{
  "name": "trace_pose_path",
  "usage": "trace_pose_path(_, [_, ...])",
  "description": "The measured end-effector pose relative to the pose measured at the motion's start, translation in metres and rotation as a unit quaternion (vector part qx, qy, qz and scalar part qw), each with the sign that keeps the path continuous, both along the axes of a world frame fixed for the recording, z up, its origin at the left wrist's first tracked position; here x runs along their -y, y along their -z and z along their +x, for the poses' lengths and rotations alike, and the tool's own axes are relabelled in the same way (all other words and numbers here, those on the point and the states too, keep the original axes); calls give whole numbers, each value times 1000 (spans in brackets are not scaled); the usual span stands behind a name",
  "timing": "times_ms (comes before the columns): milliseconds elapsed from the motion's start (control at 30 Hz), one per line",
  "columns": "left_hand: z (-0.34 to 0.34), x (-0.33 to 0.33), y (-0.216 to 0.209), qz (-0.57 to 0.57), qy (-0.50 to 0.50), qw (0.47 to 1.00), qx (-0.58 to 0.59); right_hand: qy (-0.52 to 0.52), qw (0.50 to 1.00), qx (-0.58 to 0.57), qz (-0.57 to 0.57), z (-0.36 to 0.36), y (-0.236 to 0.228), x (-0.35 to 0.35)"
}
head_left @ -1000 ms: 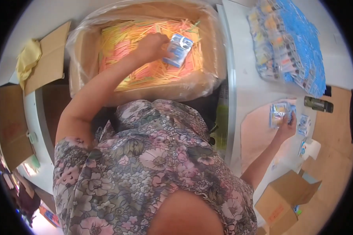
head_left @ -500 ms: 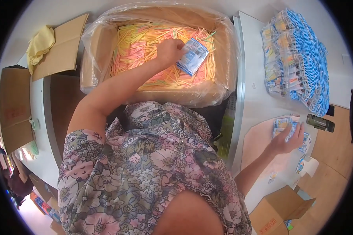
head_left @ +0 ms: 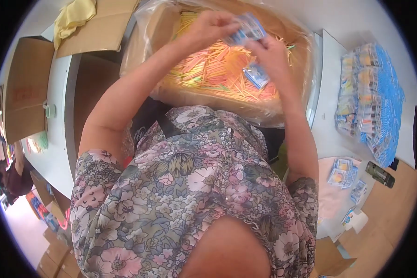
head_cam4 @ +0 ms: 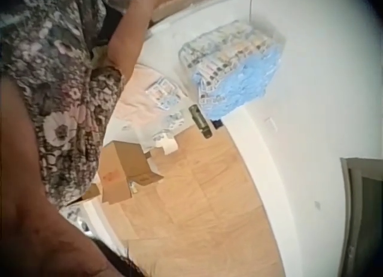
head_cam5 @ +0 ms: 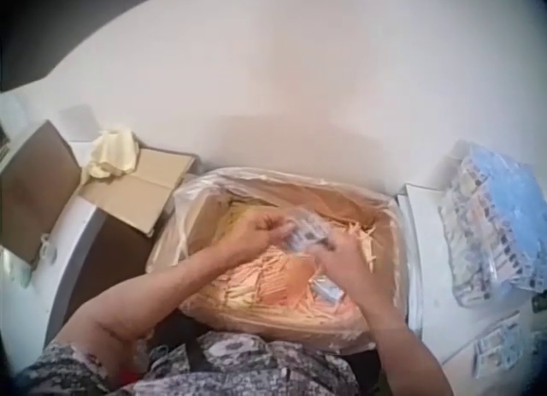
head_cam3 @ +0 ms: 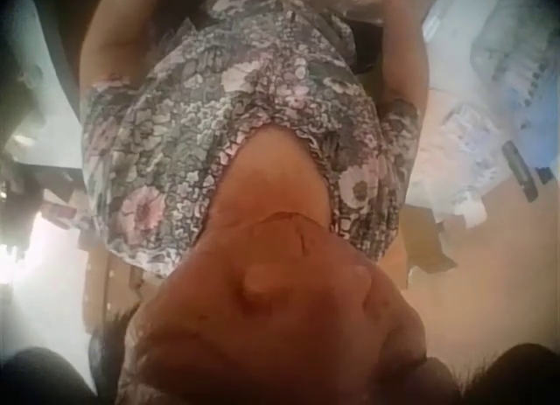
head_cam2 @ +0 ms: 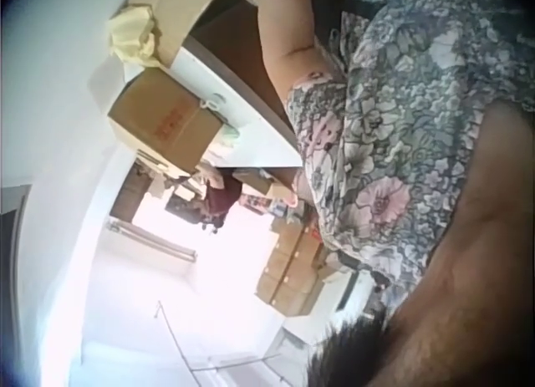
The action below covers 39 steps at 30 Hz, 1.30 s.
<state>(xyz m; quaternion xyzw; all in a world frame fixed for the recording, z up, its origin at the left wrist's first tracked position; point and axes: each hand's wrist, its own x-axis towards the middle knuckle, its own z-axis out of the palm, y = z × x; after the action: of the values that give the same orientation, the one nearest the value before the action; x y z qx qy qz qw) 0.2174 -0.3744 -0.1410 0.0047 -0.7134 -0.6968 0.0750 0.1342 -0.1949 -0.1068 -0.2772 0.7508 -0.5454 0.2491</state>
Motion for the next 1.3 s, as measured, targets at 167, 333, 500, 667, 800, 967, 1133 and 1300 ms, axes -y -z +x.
trace_pose_path(167, [33,22,28,-34,-183,982,15,-352,842,-382,145,14,90,22])
trace_pose_path(333, [39,20,45,-18,-227,974,12,-434,768,-422,209,19,96,43])
trace_pose_path(500, [32,15,46,18,-219,975,-11,-469,753,-423,183,17,99,43])
trace_pose_path(667, [36,13,40,26,-215,976,11,-460,779,-413,103,7,102,40])
trace_pose_path(800, [43,13,32,89,-188,977,51,-300,932,-157,127,-9,79,36])
trace_pose_path(967, [49,-2,26,13,8,996,85,-171,973,133,74,-23,58,27])
trace_pose_path(1133, [44,-10,22,34,85,985,147,-191,967,170,-5,-11,50,23])
trace_pose_path(1300, [45,-18,31,-9,49,995,86,-136,972,190,19,-9,40,17])
